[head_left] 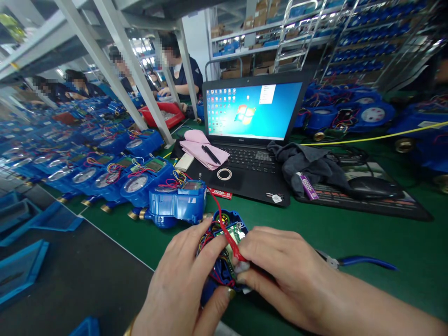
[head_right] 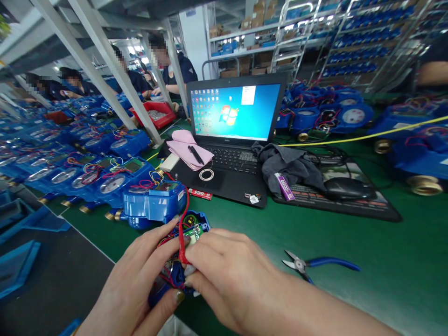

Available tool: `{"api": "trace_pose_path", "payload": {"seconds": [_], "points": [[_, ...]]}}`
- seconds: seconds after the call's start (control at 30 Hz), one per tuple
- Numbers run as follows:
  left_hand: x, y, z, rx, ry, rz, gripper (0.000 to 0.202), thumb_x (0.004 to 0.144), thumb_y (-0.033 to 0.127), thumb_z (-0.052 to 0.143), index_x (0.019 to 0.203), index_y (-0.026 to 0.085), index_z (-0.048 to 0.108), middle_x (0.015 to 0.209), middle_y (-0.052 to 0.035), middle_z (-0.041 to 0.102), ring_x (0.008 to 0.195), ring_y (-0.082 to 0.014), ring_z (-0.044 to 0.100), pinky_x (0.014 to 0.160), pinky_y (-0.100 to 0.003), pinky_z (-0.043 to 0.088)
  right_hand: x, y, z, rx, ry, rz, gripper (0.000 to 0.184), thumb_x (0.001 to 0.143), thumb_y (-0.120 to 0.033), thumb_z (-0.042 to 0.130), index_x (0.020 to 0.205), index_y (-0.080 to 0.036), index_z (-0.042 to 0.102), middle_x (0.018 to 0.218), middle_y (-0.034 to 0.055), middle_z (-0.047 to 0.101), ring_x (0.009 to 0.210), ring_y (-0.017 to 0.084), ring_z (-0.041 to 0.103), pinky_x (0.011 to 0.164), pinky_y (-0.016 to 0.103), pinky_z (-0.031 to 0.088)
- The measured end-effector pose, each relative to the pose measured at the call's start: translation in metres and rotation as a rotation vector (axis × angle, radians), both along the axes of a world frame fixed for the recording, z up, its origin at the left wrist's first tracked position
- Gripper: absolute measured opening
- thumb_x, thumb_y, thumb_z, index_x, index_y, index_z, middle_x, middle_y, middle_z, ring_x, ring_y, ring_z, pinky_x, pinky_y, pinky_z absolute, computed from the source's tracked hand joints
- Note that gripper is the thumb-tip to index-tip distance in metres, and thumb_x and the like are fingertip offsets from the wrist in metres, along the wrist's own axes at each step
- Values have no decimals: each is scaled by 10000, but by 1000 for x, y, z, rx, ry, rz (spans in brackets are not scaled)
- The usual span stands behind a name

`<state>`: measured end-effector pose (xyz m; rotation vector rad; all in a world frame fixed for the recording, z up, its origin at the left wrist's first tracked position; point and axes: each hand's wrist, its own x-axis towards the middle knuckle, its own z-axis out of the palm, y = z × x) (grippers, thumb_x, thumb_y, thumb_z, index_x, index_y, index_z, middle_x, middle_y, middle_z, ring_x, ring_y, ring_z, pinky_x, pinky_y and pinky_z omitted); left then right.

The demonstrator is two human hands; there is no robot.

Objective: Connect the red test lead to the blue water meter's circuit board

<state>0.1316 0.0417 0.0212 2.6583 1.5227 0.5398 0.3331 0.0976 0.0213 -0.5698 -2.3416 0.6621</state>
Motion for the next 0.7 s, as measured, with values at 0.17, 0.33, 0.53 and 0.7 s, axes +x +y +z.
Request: {"api": "trace_pose_path", "payload": {"seconds": [0.17,0.33,0.53,0.7], "points": [[1,0,1,-18,6,6,554,815,325,514,1332,220,347,1425,-104,353,1248,-277,398,958,-445,455,0,0,0,13,-15,-9,157,902,-146,471,748,-178,473,702,1,522,642,142,425,593,265,321],[2,0,5,-3,43,4,562,807,318,527,1325,212,337,1406,-115,378,1228,-275,422,934,-453,481,0,-1,-1,11,-17,-14,169,909,-152,457,743,-185,460,696,2,524,636,145,428,592,269,317],[3,1,9,9,55,11,552,804,306,528,1312,206,337,1389,-124,400,1216,-275,443,929,-452,488,0,-2,-1,6,-27,-7,162,909,-153,455,751,-184,456,701,0,519,641,146,421,591,272,309],[4,1,8,16,52,-2,534,802,308,530,1294,209,347,1380,-128,414,1207,-276,456,917,-450,493,1,-2,-1,-11,-19,-1,150,909,-147,457,763,-184,463,713,0,523,644,145,424,591,267,311]]}}
